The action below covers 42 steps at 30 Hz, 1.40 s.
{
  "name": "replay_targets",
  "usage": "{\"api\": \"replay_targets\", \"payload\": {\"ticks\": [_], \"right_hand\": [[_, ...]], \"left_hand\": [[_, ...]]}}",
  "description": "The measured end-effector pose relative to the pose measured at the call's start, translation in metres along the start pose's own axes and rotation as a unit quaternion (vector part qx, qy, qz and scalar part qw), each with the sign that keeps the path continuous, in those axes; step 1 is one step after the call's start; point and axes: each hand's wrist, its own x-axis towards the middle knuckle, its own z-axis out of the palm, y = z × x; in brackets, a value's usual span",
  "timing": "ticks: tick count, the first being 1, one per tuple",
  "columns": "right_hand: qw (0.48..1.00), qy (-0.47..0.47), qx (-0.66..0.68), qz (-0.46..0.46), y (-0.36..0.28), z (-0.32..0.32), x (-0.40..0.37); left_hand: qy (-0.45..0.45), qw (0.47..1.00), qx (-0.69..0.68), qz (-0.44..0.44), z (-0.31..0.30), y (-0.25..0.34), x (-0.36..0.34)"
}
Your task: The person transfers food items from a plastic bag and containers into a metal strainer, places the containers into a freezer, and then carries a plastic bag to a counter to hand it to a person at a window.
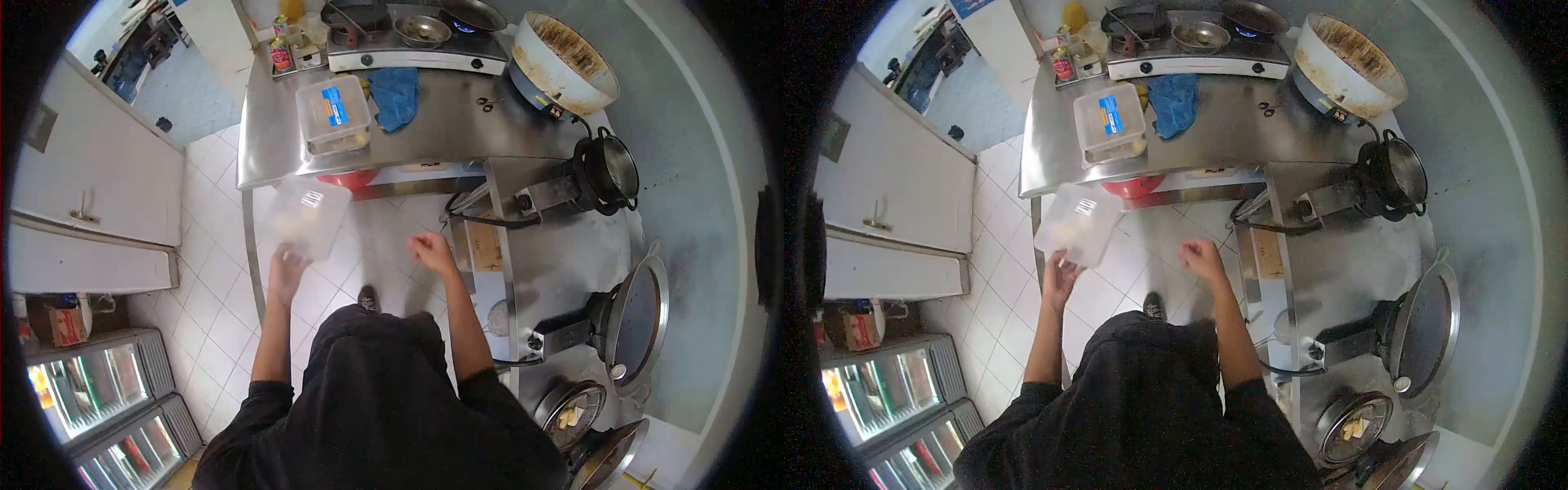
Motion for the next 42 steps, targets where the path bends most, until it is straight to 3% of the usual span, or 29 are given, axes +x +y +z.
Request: {"api": "replay_targets", "payload": {"ticks": [5, 8, 11, 13, 15, 18, 21, 22, 23, 24, 25, 26, 28, 29, 31, 32, 35, 38, 42], "right_hand": [[0.998, -0.013, -0.057, -0.028, -0.069, 0.038, 0.139], [0.997, 0.053, -0.052, -0.033, -0.101, 0.054, 0.21], [0.984, 0.114, -0.077, -0.111, -0.093, 0.066, 0.301], [0.962, 0.151, -0.159, -0.163, -0.129, 0.069, 0.326], [0.95, 0.176, -0.18, -0.187, -0.148, 0.072, 0.369], [0.884, 0.207, -0.343, -0.24, -0.186, 0.073, 0.447], [0.888, 0.103, -0.361, -0.266, -0.178, 0.064, 0.507], [0.904, 0.052, -0.363, -0.217, -0.187, 0.061, 0.511], [0.916, 0.003, -0.364, -0.167, -0.197, 0.056, 0.514], [0.923, -0.046, -0.365, -0.117, -0.209, 0.053, 0.515], [0.922, -0.037, -0.364, -0.131, -0.213, 0.053, 0.512], [0.92, -0.028, -0.364, -0.145, -0.215, 0.054, 0.506], [0.913, -0.014, -0.375, -0.159, -0.221, 0.057, 0.499], [0.91, -0.008, -0.384, -0.157, -0.224, 0.059, 0.496], [0.904, 0.002, -0.402, -0.148, -0.227, 0.066, 0.495], [0.901, 0.006, -0.41, -0.139, -0.228, 0.069, 0.494], [0.889, 0.002, -0.446, -0.098, -0.235, 0.072, 0.488], [0.895, -0.021, -0.441, -0.06, -0.242, 0.067, 0.48], [0.892, -0.015, -0.452, -0.009, -0.257, 0.073, 0.472]], "left_hand": [[-0.057, 0.994, -0.051, 0.083, -0.018, 0.052, 0.087], [-0.043, 0.989, -0.083, 0.111, -0.016, 0.08, 0.128], [-0.026, 0.988, -0.005, 0.154, -0.036, 0.101, 0.179], [-0.021, 0.986, 0.003, 0.164, -0.034, 0.117, 0.203], [-0.016, 0.987, -0.064, 0.146, -0.027, 0.133, 0.222], [0.041, 0.998, -0.016, 0.048, -0.025, 0.147, 0.255], [0.087, 0.989, 0.116, -0.005, -0.012, 0.157, 0.251], [0.127, 0.976, 0.177, -0.014, -0.005, 0.162, 0.246], [0.188, 0.916, 0.354, 0.033, 0.004, 0.168, 0.248], [0.238, 0.819, 0.516, 0.079, 0.033, 0.175, 0.241], [0.278, 0.691, 0.655, 0.121, 0.05, 0.179, 0.24], [0.264, 0.618, 0.686, 0.277, 0.047, 0.178, 0.254], [0.2, 0.712, 0.598, 0.309, 0.126, 0.207, 0.274], [0.148, 0.759, 0.553, 0.311, 0.127, 0.208, 0.308], [0.017, 0.766, 0.558, 0.32, 0.164, 0.217, 0.358], [-0.046, 0.781, 0.562, 0.267, 0.179, 0.221, 0.379], [-0.185, 0.611, 0.744, 0.196, 0.216, 0.234, 0.409], [-0.184, 0.612, 0.728, 0.247, 0.213, 0.23, 0.421], [-0.155, 0.659, 0.696, 0.239, 0.217, 0.225, 0.409]]}}
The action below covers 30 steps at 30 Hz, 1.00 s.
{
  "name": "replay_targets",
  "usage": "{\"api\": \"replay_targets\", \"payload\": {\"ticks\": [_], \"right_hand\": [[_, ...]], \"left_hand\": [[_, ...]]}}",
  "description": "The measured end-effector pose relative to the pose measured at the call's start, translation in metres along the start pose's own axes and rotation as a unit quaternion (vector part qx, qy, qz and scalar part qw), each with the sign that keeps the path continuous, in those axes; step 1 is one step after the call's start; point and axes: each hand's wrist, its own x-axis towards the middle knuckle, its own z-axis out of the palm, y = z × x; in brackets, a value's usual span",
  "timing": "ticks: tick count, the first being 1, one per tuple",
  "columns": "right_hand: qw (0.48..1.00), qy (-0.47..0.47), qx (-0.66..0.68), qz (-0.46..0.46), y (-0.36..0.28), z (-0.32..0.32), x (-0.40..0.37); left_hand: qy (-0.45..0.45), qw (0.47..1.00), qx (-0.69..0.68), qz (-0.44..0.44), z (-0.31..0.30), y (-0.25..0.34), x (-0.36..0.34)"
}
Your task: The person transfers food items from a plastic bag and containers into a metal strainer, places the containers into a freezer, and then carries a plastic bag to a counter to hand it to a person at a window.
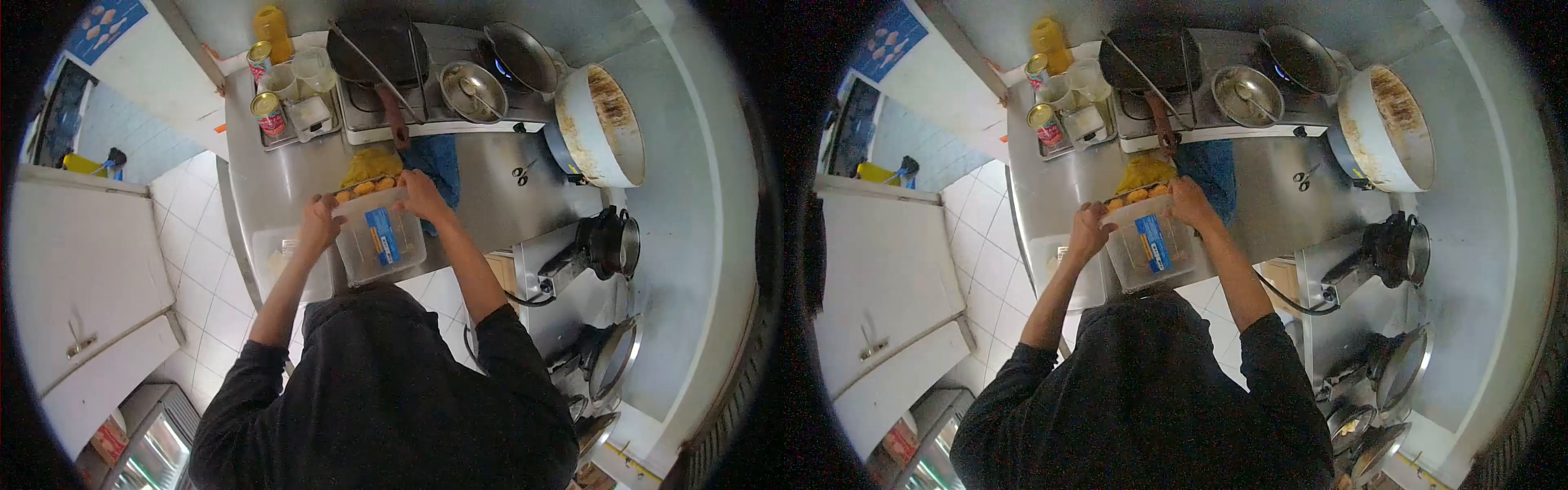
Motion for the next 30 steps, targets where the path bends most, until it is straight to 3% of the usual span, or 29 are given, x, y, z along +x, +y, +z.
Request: {"api": "replay_targets", "payload": {"ticks": [5, 8, 12, 15, 21, 30], "right_hand": [[0.998, 0.052, -0.022, 0.012, -0.014, 0.014, 0.001], [0.995, 0.104, -0.004, 0.0, -0.008, 0.032, 0.001], [0.982, 0.158, -0.097, -0.025, -0.033, 0.026, -0.015], [0.99, 0.143, -0.014, 0.007, -0.037, 0.025, -0.023], [0.975, 0.207, -0.071, -0.044, -0.027, 0.032, -0.024], [0.98, 0.185, -0.059, -0.042, -0.034, 0.021, -0.035]], "left_hand": [[0.088, 0.996, -0.006, 0.001, 0.015, -0.011, -0.014], [0.085, 0.996, -0.017, -0.033, 0.009, -0.007, -0.02], [0.094, 0.995, -0.022, -0.034, 0.006, -0.006, -0.025], [0.095, 0.995, -0.03, -0.023, 0.006, -0.003, -0.027], [0.092, 0.995, -0.019, -0.023, 0.006, 0.002, -0.03], [0.089, 0.995, -0.018, -0.039, 0.005, 0.011, -0.035]]}}
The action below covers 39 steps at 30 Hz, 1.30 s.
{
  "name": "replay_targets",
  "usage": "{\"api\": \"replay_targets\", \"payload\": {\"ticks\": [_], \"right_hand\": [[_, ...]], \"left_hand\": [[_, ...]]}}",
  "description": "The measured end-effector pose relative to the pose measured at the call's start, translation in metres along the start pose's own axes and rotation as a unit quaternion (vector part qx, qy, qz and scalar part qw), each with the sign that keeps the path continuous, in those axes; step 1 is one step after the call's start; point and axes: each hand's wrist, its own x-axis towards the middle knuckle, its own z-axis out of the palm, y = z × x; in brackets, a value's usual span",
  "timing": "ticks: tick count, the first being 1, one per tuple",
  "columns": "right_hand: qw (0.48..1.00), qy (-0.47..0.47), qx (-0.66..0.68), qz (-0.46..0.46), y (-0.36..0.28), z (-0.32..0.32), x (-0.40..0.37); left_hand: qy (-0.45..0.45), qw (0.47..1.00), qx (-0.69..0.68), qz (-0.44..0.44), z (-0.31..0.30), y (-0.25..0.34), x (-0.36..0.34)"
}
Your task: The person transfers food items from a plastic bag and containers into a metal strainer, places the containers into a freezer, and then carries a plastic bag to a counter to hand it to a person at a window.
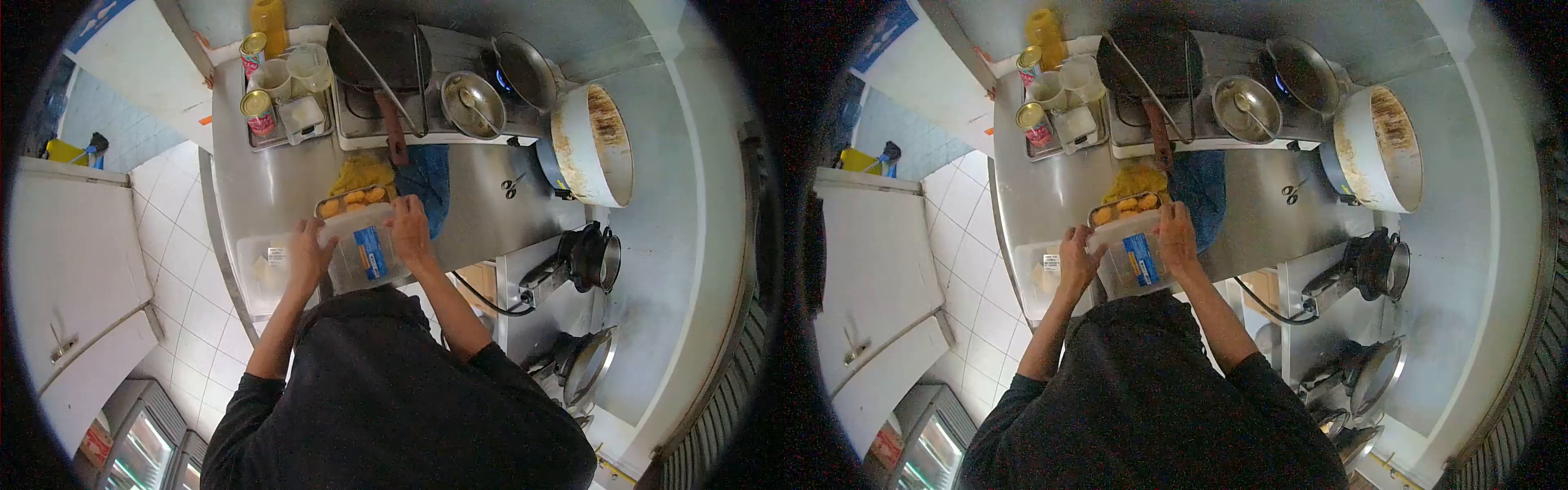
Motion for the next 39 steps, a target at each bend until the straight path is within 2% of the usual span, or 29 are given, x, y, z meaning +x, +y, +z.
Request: {"api": "replay_targets", "payload": {"ticks": [5, 8, 11, 13, 16, 19, 22, 25, 28, 31, 33, 36, 37, 39], "right_hand": [[1.0, -0.017, 0.002, 0.017, 0.005, -0.001, -0.003], [0.999, -0.041, 0.019, 0.016, 0.001, -0.015, 0.0], [1.0, -0.02, 0.017, 0.003, 0.003, -0.015, -0.002], [1.0, 0.0, 0.016, 0.001, 0.0, -0.012, -0.003], [0.999, 0.003, 0.027, 0.02, -0.003, -0.018, -0.007], [0.998, -0.01, 0.046, 0.041, 0.002, -0.022, -0.015], [0.999, -0.005, 0.008, 0.038, 0.011, -0.017, -0.019], [0.996, -0.019, -0.053, 0.062, 0.0, -0.014, -0.019], [0.994, -0.064, -0.035, 0.078, -0.012, -0.023, -0.023], [0.989, -0.105, 0.027, 0.105, -0.005, -0.023, -0.025], [0.982, -0.134, 0.073, 0.109, 0.003, -0.03, -0.027], [0.979, -0.127, 0.132, 0.087, 0.013, -0.029, -0.034], [0.972, -0.168, 0.126, 0.103, 0.014, -0.029, -0.038], [0.953, -0.247, 0.115, 0.131, 0.01, -0.03, -0.042]], "left_hand": [[-0.06, 0.998, 0.007, 0.001, -0.005, -0.003, 0.008], [-0.174, 0.983, -0.057, -0.018, -0.024, 0.007, 0.036], [-0.196, 0.972, -0.126, 0.033, 0.001, 0.011, 0.078], [-0.307, 0.944, -0.115, 0.044, 0.019, 0.029, 0.101], [-0.396, 0.892, 0.059, 0.208, 0.04, 0.048, 0.13], [-0.466, 0.852, 0.076, 0.224, 0.044, 0.057, 0.144], [-0.503, 0.823, 0.057, 0.259, 0.038, 0.068, 0.151], [-0.555, 0.814, 0.028, 0.169, 0.044, 0.069, 0.154], [-0.573, 0.786, 0.108, 0.206, 0.042, 0.078, 0.16], [-0.547, 0.767, 0.075, 0.328, 0.05, 0.064, 0.164], [-0.575, 0.771, 0.07, 0.265, 0.053, 0.065, 0.164], [-0.595, 0.775, 0.068, 0.199, 0.047, 0.077, 0.163], [-0.6, 0.776, 0.068, 0.183, 0.046, 0.079, 0.162], [-0.587, 0.775, 0.084, 0.216, 0.051, 0.077, 0.161]]}}
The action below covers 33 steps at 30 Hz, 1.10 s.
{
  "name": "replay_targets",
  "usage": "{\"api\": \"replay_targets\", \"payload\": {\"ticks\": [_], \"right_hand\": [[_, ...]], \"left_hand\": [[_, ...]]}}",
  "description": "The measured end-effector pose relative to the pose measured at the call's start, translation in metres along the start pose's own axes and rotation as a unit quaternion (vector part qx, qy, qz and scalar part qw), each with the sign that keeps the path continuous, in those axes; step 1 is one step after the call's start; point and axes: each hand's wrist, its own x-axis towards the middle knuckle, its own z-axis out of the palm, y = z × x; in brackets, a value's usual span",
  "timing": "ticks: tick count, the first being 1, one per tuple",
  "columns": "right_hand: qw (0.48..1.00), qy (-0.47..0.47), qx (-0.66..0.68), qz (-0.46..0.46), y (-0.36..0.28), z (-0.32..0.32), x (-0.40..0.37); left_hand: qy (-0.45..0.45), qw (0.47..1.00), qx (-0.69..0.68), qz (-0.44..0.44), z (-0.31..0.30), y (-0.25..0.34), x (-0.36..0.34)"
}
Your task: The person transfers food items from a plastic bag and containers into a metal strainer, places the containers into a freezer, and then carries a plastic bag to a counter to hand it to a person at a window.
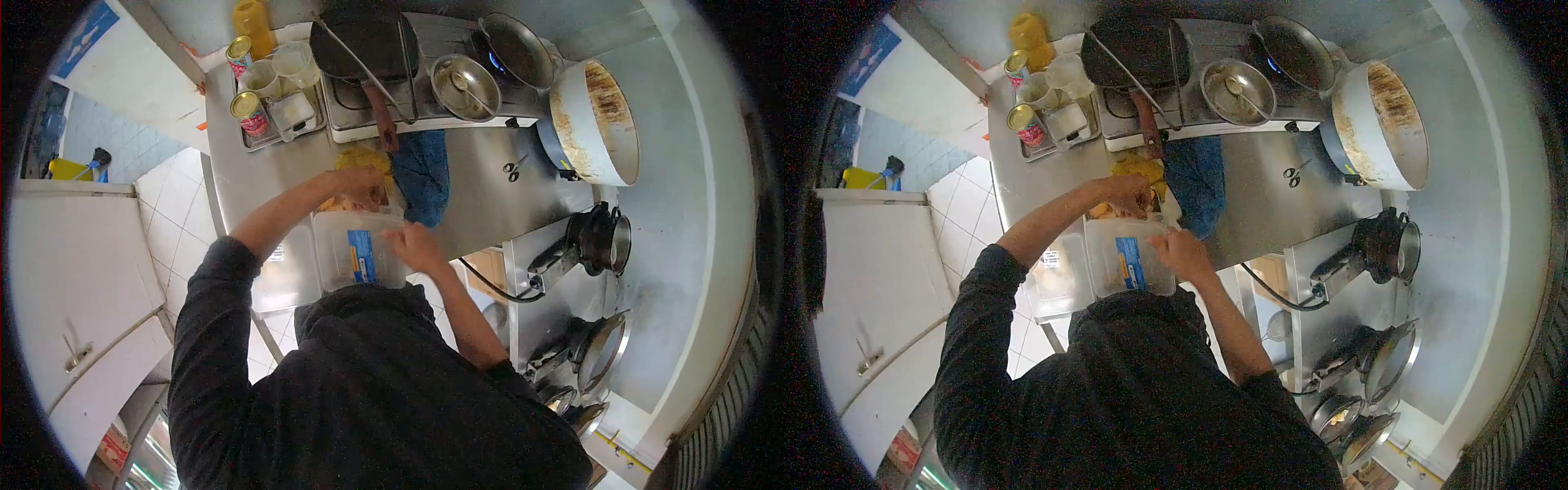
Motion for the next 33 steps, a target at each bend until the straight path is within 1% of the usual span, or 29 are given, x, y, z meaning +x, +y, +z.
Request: {"api": "replay_targets", "payload": {"ticks": [1, 3, 4, 6, 7, 9, 10, 12, 13, 15, 16, 17, 18, 19, 20, 21, 24, 25, 27, 28, 29, 31, 32, 33], "right_hand": [[0.998, 0.041, -0.023, -0.028, -0.005, 0.002, -0.007], [0.987, 0.12, -0.068, -0.081, -0.021, 0.011, -0.038], [0.994, 0.072, -0.044, -0.069, -0.029, 0.013, -0.051], [0.999, -0.027, 0.007, -0.046, -0.048, 0.013, -0.072], [0.992, -0.023, -0.02, -0.119, -0.054, 0.01, -0.082], [0.963, -0.012, -0.074, -0.26, -0.057, 0.0, -0.098], [0.959, -0.008, -0.07, -0.275, -0.059, -0.004, -0.107], [0.948, 0.006, -0.068, -0.311, -0.057, -0.011, -0.115], [0.957, 0.029, -0.029, -0.287, -0.047, -0.014, -0.121], [0.968, 0.071, 0.048, -0.237, -0.019, -0.023, -0.138], [0.977, 0.079, 0.134, -0.146, -0.025, -0.046, -0.149], [0.953, 0.137, 0.238, -0.128, -0.008, -0.048, -0.155], [0.962, 0.195, 0.165, -0.101, 0.009, -0.059, -0.164], [0.939, 0.262, 0.219, -0.051, 0.061, -0.04, -0.165], [0.87, 0.274, 0.409, -0.01, 0.064, -0.046, -0.164], [0.842, 0.301, 0.436, 0.104, 0.078, -0.05, -0.16], [0.769, 0.337, 0.528, 0.13, 0.101, -0.051, -0.134], [0.749, 0.34, 0.556, 0.119, 0.117, -0.041, -0.12], [0.706, 0.348, 0.61, 0.095, 0.155, -0.017, -0.088], [0.695, 0.334, 0.627, 0.112, 0.16, -0.014, -0.072], [0.683, 0.318, 0.645, 0.129, 0.163, -0.01, -0.057], [0.642, 0.272, 0.712, 0.084, 0.191, 0.008, -0.021], [0.618, 0.246, 0.744, 0.061, 0.203, 0.018, -0.004], [0.611, 0.235, 0.753, 0.063, 0.209, 0.024, 0.011]], "left_hand": [[0.005, 1.0, 0.018, 0.007, 0.001, -0.003, 0.003], [0.005, 1.0, -0.03, -0.003, 0.005, -0.019, 0.01], [0.005, 0.998, -0.056, -0.009, 0.006, -0.025, 0.013], [0.007, 0.998, -0.064, -0.026, -0.001, -0.025, 0.009], [0.005, 0.997, -0.07, -0.036, -0.001, -0.027, 0.008], [0.058, 0.998, 0.003, -0.001, 0.002, -0.063, 0.018], [0.078, 0.996, 0.038, 0.019, 0.008, -0.069, 0.018], [0.068, 0.997, 0.037, 0.017, 0.007, -0.072, 0.013], [0.066, 0.997, 0.034, 0.014, 0.006, -0.072, 0.007], [0.119, 0.991, 0.053, 0.017, 0.017, -0.073, -0.011], [0.145, 0.987, 0.062, 0.02, 0.025, -0.071, -0.021], [0.187, 0.979, 0.075, 0.012, 0.031, -0.069, -0.031], [0.229, 0.97, 0.088, 0.004, 0.038, -0.065, -0.043], [0.269, 0.958, 0.1, -0.004, 0.046, -0.063, -0.054], [0.282, 0.954, 0.092, -0.031, 0.056, -0.068, -0.061], [0.296, 0.95, 0.082, -0.059, 0.07, -0.077, -0.065], [0.319, 0.94, 0.021, -0.117, 0.091, -0.07, -0.075], [0.325, 0.937, -0.003, -0.13, 0.094, -0.065, -0.078], [0.355, 0.93, 0.014, -0.1, 0.101, -0.06, -0.084], [0.37, 0.925, 0.023, -0.085, 0.102, -0.06, -0.086], [0.363, 0.928, 0.026, -0.076, 0.102, -0.063, -0.087], [0.352, 0.933, 0.035, -0.061, 0.099, -0.072, -0.092], [0.347, 0.935, 0.014, -0.078, 0.094, -0.064, -0.1], [0.341, 0.935, -0.008, -0.096, 0.083, -0.048, -0.111]]}}
